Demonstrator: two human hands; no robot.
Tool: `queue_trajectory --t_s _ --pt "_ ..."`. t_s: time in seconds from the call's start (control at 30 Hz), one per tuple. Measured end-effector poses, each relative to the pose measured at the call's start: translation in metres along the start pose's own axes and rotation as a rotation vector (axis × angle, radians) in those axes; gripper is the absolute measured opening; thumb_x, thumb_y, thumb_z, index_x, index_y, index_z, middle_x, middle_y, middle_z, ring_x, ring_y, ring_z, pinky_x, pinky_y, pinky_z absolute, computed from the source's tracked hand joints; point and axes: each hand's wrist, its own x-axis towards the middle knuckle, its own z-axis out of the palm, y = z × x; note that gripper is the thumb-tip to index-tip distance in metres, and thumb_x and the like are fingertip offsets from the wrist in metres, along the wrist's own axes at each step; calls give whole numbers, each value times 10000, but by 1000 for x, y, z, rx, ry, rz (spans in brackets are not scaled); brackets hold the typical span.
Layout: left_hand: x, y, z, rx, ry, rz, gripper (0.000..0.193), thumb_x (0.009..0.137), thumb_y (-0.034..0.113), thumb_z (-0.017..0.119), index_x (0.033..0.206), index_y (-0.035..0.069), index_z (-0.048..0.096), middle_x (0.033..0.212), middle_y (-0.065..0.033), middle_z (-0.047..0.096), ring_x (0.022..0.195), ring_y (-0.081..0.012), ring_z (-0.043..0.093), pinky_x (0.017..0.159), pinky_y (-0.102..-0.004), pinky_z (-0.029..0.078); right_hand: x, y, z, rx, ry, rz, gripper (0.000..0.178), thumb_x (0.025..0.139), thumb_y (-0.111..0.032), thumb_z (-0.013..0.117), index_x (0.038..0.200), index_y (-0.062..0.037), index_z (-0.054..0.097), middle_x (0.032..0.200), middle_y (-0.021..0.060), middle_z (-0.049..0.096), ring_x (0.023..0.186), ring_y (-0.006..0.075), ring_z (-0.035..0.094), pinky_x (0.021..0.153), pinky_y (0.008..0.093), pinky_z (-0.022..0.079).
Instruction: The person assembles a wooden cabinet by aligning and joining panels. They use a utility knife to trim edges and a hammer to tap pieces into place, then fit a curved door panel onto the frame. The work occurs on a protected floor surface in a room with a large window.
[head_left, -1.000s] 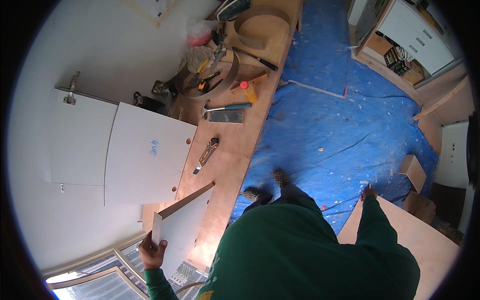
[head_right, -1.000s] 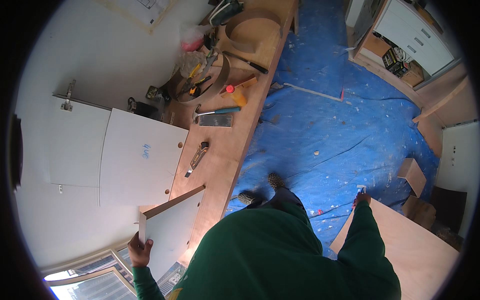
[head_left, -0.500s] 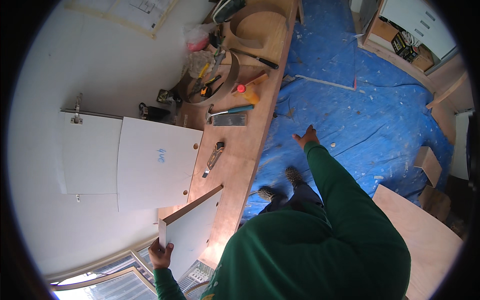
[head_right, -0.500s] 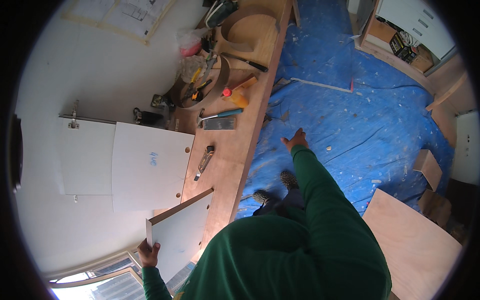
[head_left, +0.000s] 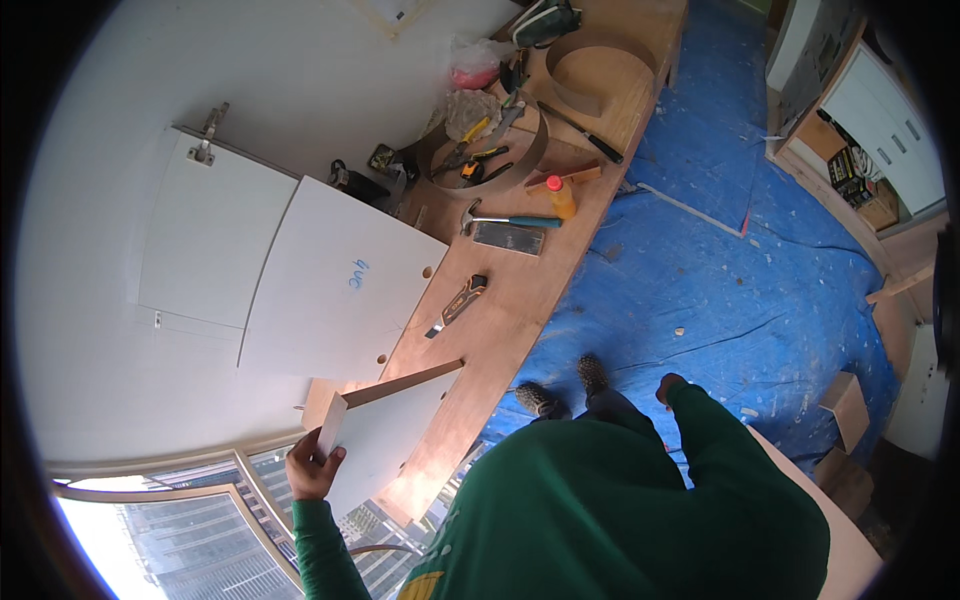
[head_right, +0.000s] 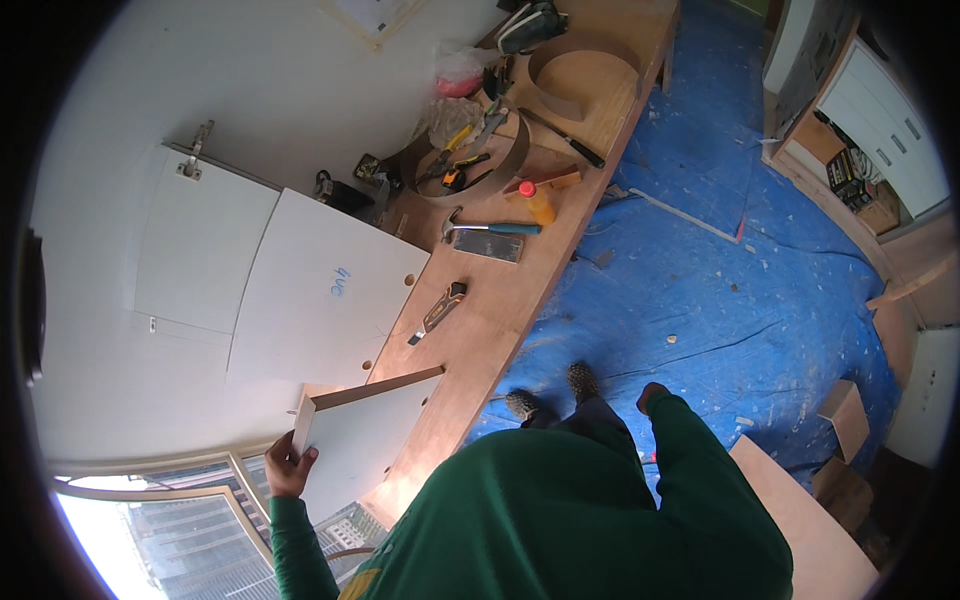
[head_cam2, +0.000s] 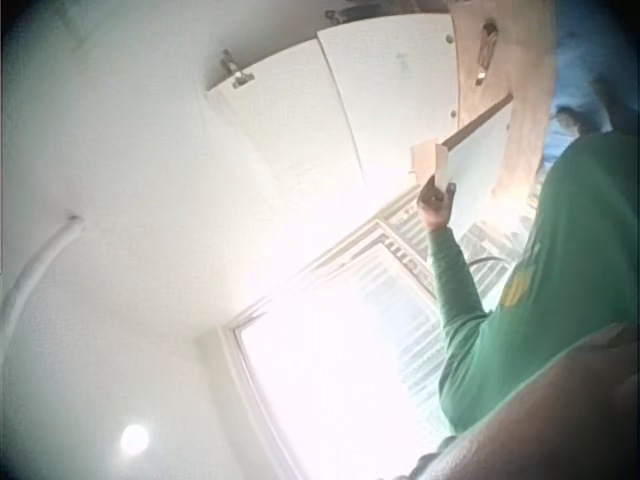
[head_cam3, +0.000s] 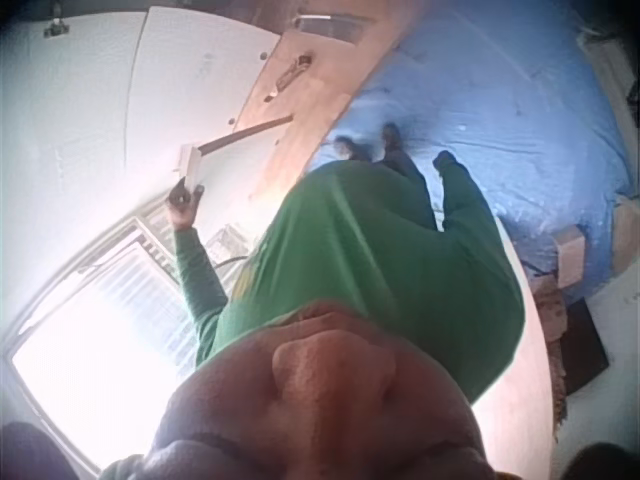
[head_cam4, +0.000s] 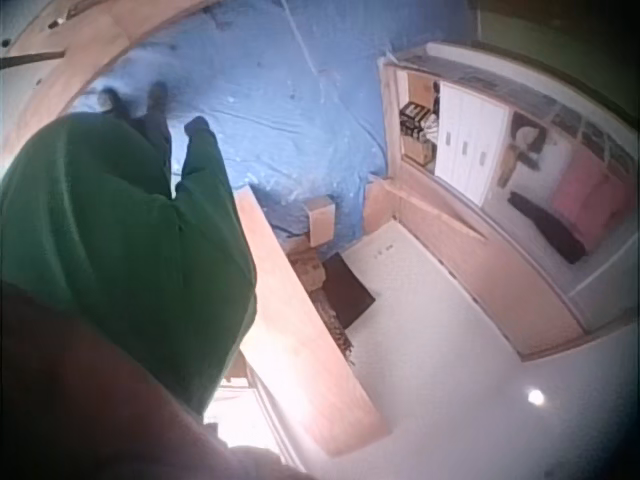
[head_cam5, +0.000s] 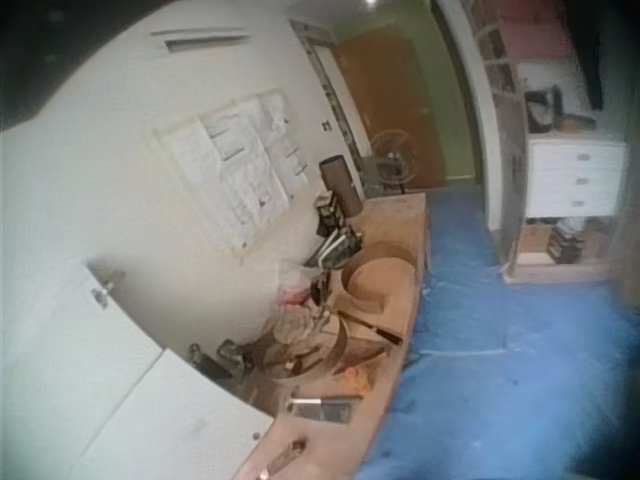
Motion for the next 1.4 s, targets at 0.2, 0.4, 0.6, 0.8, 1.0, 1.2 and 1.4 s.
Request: queue_trajectory --t_s 0.2,0.4,0.6,0.8,1.0,1.2,1.4 --pt "-6 1 -2 89 80 70 523 735 317 897 1131 15 738 837 -145 716 667 -292 692 635 -379 551 -22 18 -49 373 154 85 337 930 -274 704 843 51 727 813 222 757 662 307 758 656 457 592" --pt "-29 18 6 17 127 118 519 723 340 904 1112 29 758 881 -128 749 706 -274 716 666 -376 583 -44 -65 -128 325 225 -240 323 921 -276 760 1032 16 678 802 144 686 597 239 688 544 409 536" --pt "-64 34 20 -3 73 226 421 687 278 903 999 28 772 875 -143 759 763 -303 735 706 -388 590 -132 -249 -165 516 -126 -516 352 1008 -294 666 1237 -34 607 836 73 652 697 152 657 569 312 526" --pt "-96 35 41 -86 45 276 361 706 270 847 993 74 748 897 -99 747 829 -307 725 773 -404 583 -255 -378 -151 873 -557 -460 475 1081 -433 530 1389 -71 546 1122 128 664 903 187 687 713 354 595" --pt "-102 20 45 -67 17 328 364 761 346 810 938 72 648 802 -70 678 787 -294 699 742 -412 563 -287 -431 -96 892 -217 -740 623 1072 -480 534 1511 -45 453 1338 159 590 1221 239 593 1040 414 510" --pt "-83 -25 14 -89 109 344 483 707 265 839 1128 77 696 932 -71 721 827 -286 715 766 -411 569 -286 -476 -112 1053 -167 -480 750 1011 -588 590 1458 6 494 1352 148 596 1256 239 572 1059 378 474" --pt "-89 -117 -27 -55 60 234 526 758 183 794 1253 82 648 962 -98 738 818 -304 728 729 -422 583 -288 -524 -134 928 -188 -423 817 993 -693 516 1399 16 523 1209 191 660 1009 307 679 838 434 569"
